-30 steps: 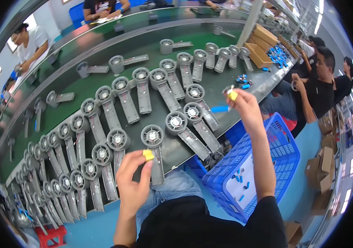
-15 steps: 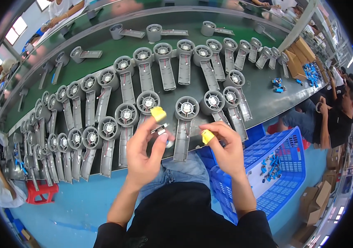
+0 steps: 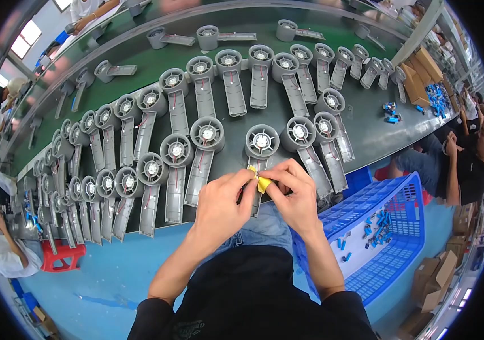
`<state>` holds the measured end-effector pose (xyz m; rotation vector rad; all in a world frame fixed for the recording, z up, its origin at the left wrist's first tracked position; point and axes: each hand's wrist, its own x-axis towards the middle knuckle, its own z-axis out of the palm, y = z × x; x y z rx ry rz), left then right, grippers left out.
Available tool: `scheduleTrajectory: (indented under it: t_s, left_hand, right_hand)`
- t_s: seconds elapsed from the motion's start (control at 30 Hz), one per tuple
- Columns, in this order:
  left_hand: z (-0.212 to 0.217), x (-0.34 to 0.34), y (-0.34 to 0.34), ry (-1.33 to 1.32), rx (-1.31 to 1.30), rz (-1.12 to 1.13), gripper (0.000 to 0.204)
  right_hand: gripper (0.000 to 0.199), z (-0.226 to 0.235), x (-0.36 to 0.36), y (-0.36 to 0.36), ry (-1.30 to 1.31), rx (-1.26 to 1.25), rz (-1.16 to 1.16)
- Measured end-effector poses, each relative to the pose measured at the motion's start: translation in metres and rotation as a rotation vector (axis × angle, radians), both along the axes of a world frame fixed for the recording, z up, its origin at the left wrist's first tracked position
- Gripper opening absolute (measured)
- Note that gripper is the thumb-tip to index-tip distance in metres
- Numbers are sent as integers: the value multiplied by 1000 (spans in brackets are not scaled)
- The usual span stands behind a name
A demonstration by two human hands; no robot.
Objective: The person assembles small handheld fans by hand, inserting internal circuits, battery packs, and other plastic components into a fan housing.
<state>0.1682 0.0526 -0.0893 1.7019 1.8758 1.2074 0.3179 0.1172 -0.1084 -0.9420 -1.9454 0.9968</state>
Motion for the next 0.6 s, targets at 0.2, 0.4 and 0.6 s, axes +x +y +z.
scheduleTrajectory:
  t_s: [0.2, 0.4, 0.6]
  left_hand:
    - [4, -2, 5, -66, -89, 31, 9]
    - [-6, -5, 7, 198, 105, 12, 14]
    - [-1, -3, 13, -26, 34, 48, 7]
  right_hand:
    - [19, -11, -6, 4, 68, 56, 6]
    - [20, -9, -9, 10, 15, 82, 81]
    - [21, -5, -9, 10, 31, 65, 59]
